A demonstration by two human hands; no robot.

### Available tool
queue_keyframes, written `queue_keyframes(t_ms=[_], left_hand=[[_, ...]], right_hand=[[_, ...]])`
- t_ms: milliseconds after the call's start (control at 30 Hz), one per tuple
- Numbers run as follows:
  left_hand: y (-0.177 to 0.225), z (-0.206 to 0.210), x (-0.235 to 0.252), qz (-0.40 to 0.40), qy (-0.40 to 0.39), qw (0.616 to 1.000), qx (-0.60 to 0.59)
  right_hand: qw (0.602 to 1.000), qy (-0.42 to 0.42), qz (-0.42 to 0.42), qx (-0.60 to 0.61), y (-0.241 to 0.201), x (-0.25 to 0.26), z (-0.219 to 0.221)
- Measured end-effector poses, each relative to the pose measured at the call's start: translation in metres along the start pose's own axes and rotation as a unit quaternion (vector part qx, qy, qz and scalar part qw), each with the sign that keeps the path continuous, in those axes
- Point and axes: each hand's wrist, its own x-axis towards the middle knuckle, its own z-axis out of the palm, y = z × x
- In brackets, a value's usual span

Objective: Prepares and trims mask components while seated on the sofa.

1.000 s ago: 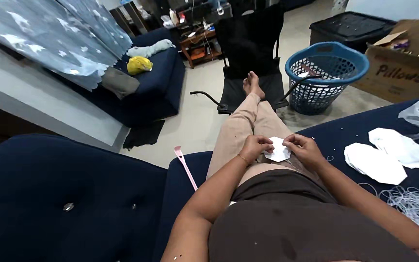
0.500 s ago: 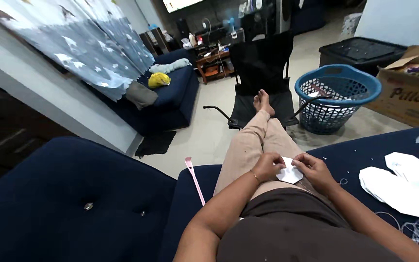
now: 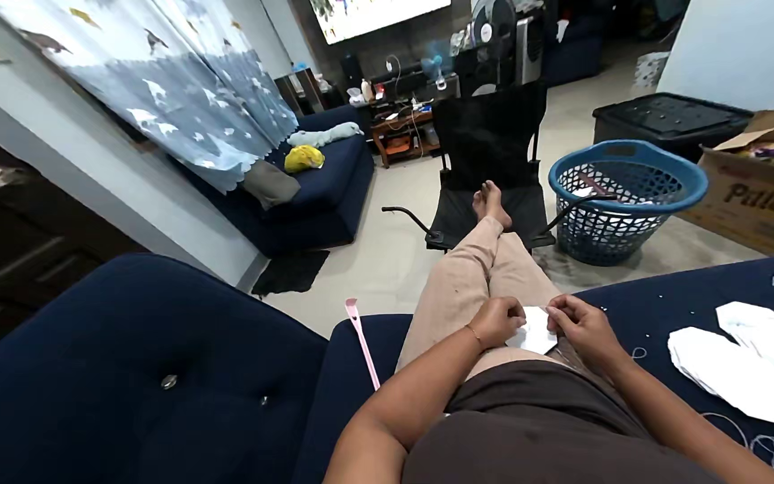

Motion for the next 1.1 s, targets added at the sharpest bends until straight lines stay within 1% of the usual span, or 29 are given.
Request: queue_keyframes(t_ms=[167, 300, 433, 567, 800, 900, 967, 1100], left_hand=[[-0.003, 0.002, 0.001, -0.029, 0.013, 0.994, -0.109], [0.0, 0.003, 0.0, -0.029, 0.023, 0.99, -0.136], [-0.001, 0.004, 0.0, -0.03, 0.014, 0.986, -0.165], [0.003, 0.001, -0.002, -0.041, 0.003, 0.978, -0.202], [0.002, 0.0, -0.007, 0.017, 0.043, 0.974, -0.22], [-0.001, 0.001, -0.005, 0.044, 0.08, 0.98, -0.177], [-0.004, 0.001, -0.003, 0.07, 0.085, 0.982, -0.154], [0.0, -0.001, -0.004, 0.04, 0.077, 0.982, -0.165]], right_hand=[[1.0, -0.002, 0.014, 0.002, 0.001, -0.002, 0.001], [1.0, -0.005, 0.018, -0.008, -0.001, -0.003, 0.0], [1.0, -0.014, 0.022, -0.016, -0.002, -0.003, -0.001], [0.999, -0.02, 0.037, -0.023, -0.013, -0.003, -0.003], [0.999, -0.028, 0.004, -0.037, -0.016, -0.005, -0.003], [0.998, -0.027, -0.023, -0.053, -0.014, -0.005, -0.003], [0.997, -0.026, -0.043, -0.06, -0.012, -0.005, -0.003], [0.997, -0.021, -0.056, -0.058, -0.011, -0.004, -0.002]])
